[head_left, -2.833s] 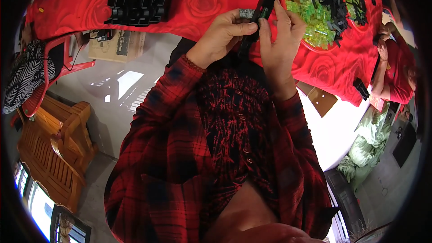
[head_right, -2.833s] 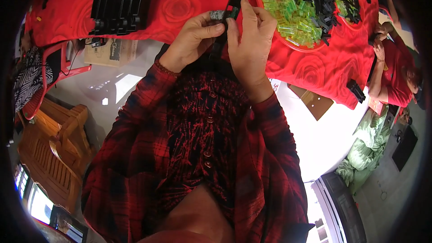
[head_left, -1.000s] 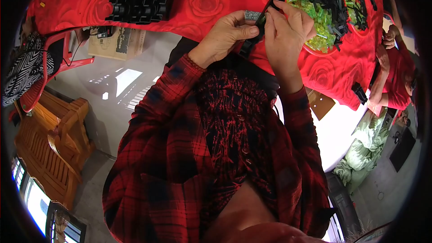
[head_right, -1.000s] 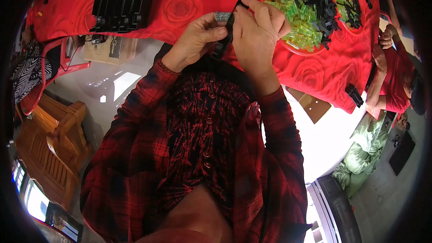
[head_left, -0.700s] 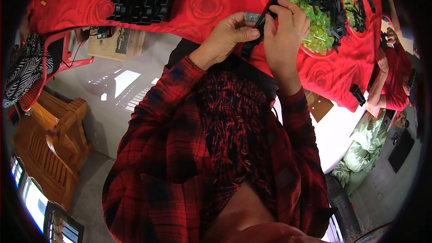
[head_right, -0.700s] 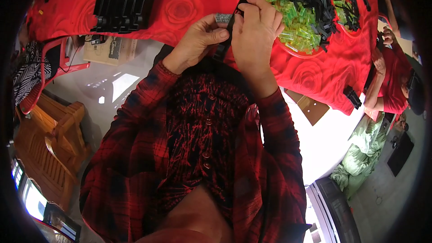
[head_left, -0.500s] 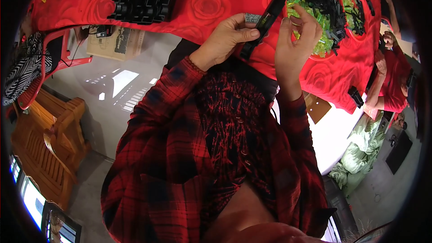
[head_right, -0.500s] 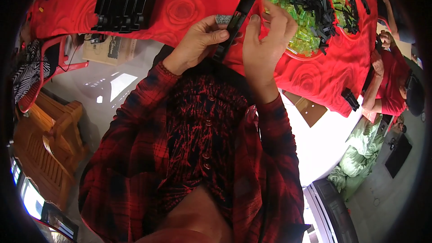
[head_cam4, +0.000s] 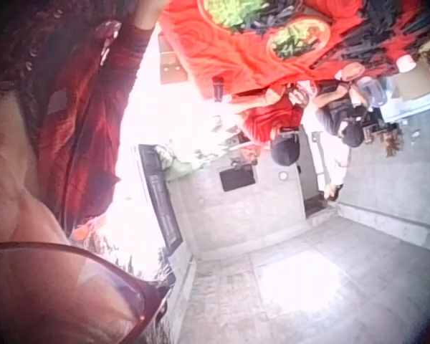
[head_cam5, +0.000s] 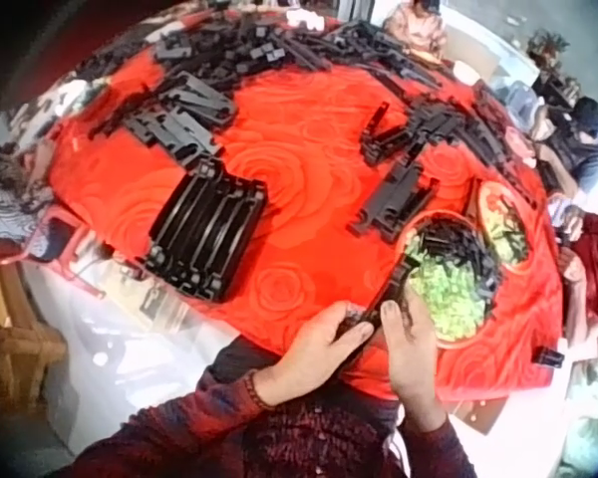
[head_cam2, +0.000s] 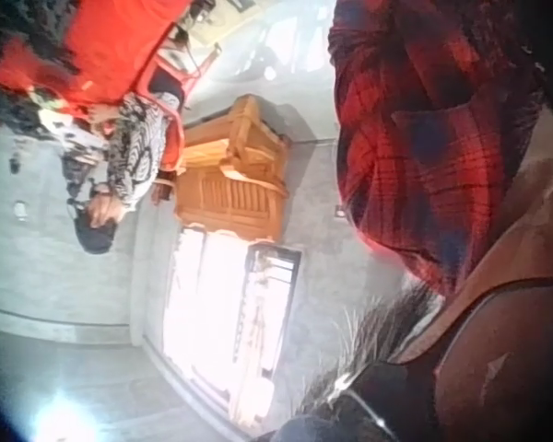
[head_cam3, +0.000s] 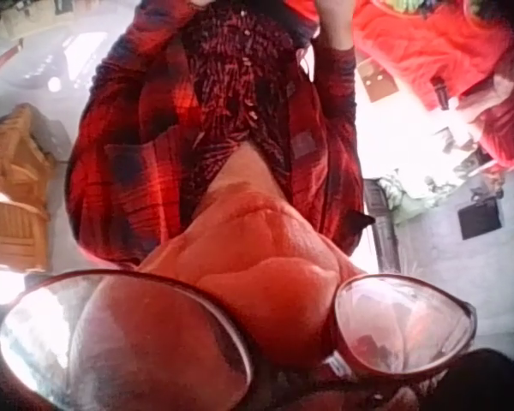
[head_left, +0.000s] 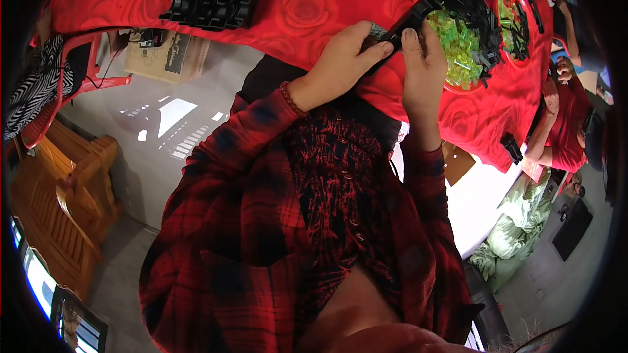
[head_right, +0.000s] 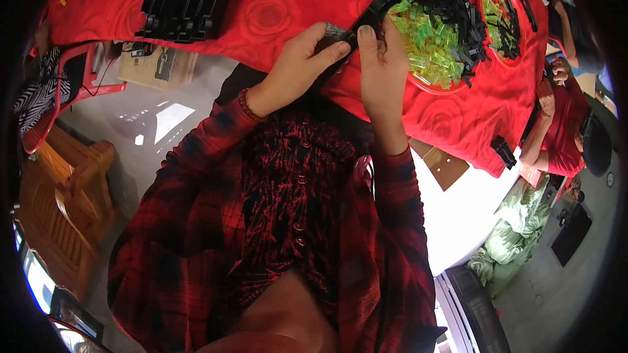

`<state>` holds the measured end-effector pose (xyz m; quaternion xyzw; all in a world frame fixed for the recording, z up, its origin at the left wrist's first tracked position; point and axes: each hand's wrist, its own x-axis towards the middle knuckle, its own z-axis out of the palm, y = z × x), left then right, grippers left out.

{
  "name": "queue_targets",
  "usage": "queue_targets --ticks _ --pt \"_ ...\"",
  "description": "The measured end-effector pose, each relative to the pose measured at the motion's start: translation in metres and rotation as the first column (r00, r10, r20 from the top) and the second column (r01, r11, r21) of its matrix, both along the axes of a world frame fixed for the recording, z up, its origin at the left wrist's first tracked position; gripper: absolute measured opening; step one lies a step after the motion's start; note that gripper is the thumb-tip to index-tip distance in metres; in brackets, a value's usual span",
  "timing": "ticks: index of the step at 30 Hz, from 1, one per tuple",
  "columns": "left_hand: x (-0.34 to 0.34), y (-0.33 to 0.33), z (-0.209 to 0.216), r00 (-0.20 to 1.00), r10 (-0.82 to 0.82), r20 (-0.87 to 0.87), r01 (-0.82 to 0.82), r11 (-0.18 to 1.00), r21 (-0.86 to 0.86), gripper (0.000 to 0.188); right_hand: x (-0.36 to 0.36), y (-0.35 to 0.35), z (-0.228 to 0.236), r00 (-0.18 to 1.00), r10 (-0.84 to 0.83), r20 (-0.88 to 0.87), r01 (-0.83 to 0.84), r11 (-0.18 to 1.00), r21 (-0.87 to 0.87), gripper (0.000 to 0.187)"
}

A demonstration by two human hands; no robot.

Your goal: The person assembles plastic components for toy guns by hand, attaching green plastic components and magazine housings to plastic gun frames.

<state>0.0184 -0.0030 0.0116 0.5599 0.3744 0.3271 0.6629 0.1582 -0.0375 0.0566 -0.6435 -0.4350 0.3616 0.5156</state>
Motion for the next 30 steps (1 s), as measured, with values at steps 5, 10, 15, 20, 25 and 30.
queue_targets --ticks 5,10,15,20,25,30 --pt "0.006 -0.006 0.008 0.987 0.112 -0.112 -0.085 0.971 0.222 0.017 0.003 -0.003 0.002 0.998 0.002 -0.057 -0.002 1.0 -0.003 0.042" --pt "0.01 -0.007 0.01 0.975 0.173 -0.139 -0.128 0.949 0.288 0.015 0.001 -0.005 -0.002 0.996 -0.009 -0.086 0.011 1.0 0.02 0.041" --pt "0.013 -0.01 0.011 0.936 0.214 -0.278 -0.098 0.92 0.379 0.013 -0.001 -0.006 0.0 0.992 -0.029 -0.123 0.028 1.0 -0.008 0.038" --pt "0.014 -0.009 0.004 0.954 0.2 -0.224 -0.113 0.929 0.352 0.012 -0.002 -0.006 0.0 0.991 -0.042 -0.128 0.04 0.999 -0.016 0.036" --pt "0.008 -0.006 0.007 0.983 0.109 -0.151 -0.077 0.976 0.203 0.013 0.004 -0.005 0.004 0.994 -0.05 -0.1 0.051 0.999 0.003 0.031" --pt "0.004 -0.008 0.021 1.0 0.021 -0.014 -0.022 0.996 -0.089 0.012 0.0 -0.002 0.021 0.999 -0.043 0.027 0.042 0.999 0.033 0.029"
